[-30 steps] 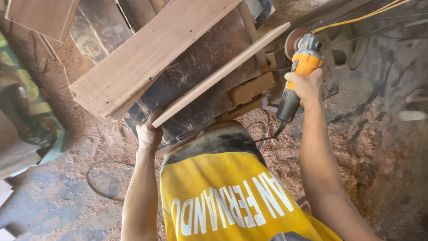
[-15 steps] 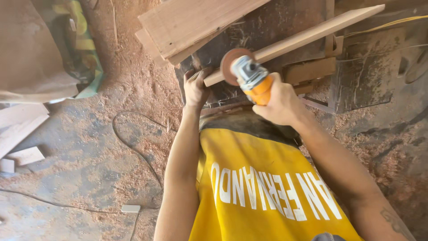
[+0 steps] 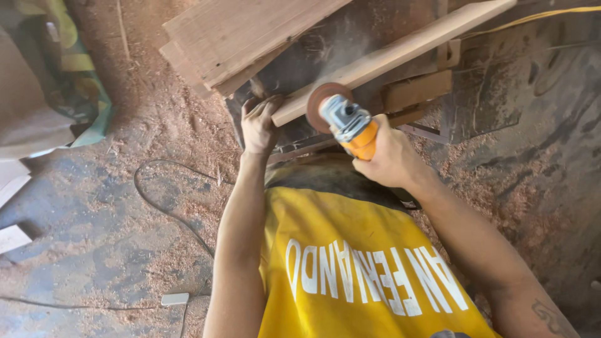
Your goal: The person uses an angle grinder with a sanding disc to smooth the surface and edges of several wooden planks. They hold each plank with one hand while moving the grinder along its length, then flip the plank to sand the other side before setting it aside.
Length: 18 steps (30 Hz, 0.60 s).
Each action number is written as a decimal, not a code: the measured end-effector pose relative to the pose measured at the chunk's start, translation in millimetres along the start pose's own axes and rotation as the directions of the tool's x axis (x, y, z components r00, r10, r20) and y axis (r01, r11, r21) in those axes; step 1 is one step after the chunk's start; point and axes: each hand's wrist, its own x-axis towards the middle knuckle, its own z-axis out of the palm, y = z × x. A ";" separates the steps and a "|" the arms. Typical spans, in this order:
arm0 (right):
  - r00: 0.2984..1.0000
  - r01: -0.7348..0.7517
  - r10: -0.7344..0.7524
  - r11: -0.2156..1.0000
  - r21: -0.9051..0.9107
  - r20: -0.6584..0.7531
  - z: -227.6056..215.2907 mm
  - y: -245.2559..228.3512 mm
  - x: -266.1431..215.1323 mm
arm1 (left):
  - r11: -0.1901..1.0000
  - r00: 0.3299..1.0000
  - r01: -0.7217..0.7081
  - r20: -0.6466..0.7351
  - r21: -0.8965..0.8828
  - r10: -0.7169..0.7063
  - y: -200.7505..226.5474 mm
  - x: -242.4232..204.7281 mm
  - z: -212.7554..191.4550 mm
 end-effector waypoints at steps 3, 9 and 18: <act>0.994 -0.061 0.056 0.997 -0.048 -0.089 -22.7 41.0 3.6 | 1.000 0.999 -0.028 0.017 0.009 0.028 -0.7 1.5 -2.9; 0.937 -0.260 0.258 0.965 0.021 -0.235 -76.5 143.9 19.3 | 0.997 0.998 -0.064 0.031 0.044 0.062 1.4 6.1 -0.5; 0.795 -0.300 0.469 0.855 0.423 -0.385 -149.8 253.0 66.1 | 0.999 0.995 0.006 0.104 0.051 -0.011 10.0 12.2 -4.5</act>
